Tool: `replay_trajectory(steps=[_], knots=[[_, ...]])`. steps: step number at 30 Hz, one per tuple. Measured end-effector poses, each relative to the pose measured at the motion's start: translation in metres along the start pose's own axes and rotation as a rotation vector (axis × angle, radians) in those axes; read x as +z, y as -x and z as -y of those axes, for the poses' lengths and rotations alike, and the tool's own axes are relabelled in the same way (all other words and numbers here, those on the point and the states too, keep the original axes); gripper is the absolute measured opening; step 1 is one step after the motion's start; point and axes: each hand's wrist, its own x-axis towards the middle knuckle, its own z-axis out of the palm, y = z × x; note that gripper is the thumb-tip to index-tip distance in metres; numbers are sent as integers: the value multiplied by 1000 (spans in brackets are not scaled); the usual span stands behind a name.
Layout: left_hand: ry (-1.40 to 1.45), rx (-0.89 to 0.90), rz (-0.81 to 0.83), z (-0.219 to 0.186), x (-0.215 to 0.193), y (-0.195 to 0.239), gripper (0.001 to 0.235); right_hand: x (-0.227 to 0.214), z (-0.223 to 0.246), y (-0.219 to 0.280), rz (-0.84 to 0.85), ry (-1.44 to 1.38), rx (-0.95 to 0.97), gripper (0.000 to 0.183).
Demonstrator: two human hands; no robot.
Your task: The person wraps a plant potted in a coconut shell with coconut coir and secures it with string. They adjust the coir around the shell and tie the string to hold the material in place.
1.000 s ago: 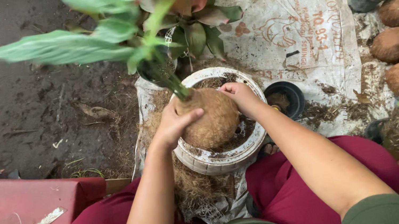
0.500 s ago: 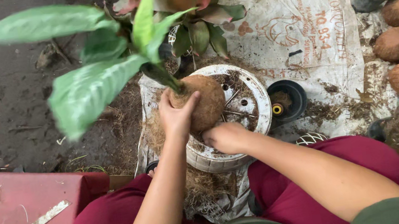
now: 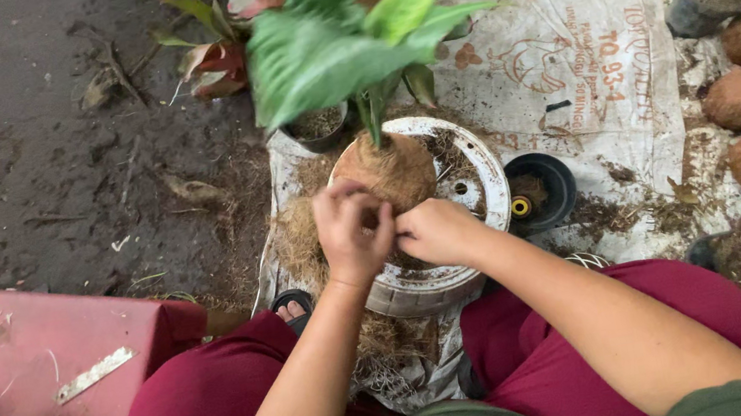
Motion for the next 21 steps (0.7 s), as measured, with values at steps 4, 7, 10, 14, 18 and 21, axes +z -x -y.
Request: replay_trajectory(steps=[4,7,10,14,18,21], knots=[[-141,323,166,-15,-7,4,35,5,-11,-2,35,34,-2,20],[-93,306,205,-19,-15,-1,36,2,-11,2,22,-59,-37,22],[-34,240,233,-21,-20,-5,26,-9,-9,7,19,-98,-17,22],[-23,244,248,-23,-24,-4,17,-34,-11,14,10,-364,30,20],[-52,268,270,-20,-25,0,13,-64,-13,15,-41,-492,66,18],[-107,245,254,-18,-24,4,13,-85,-16,19,-61,-338,195,17]])
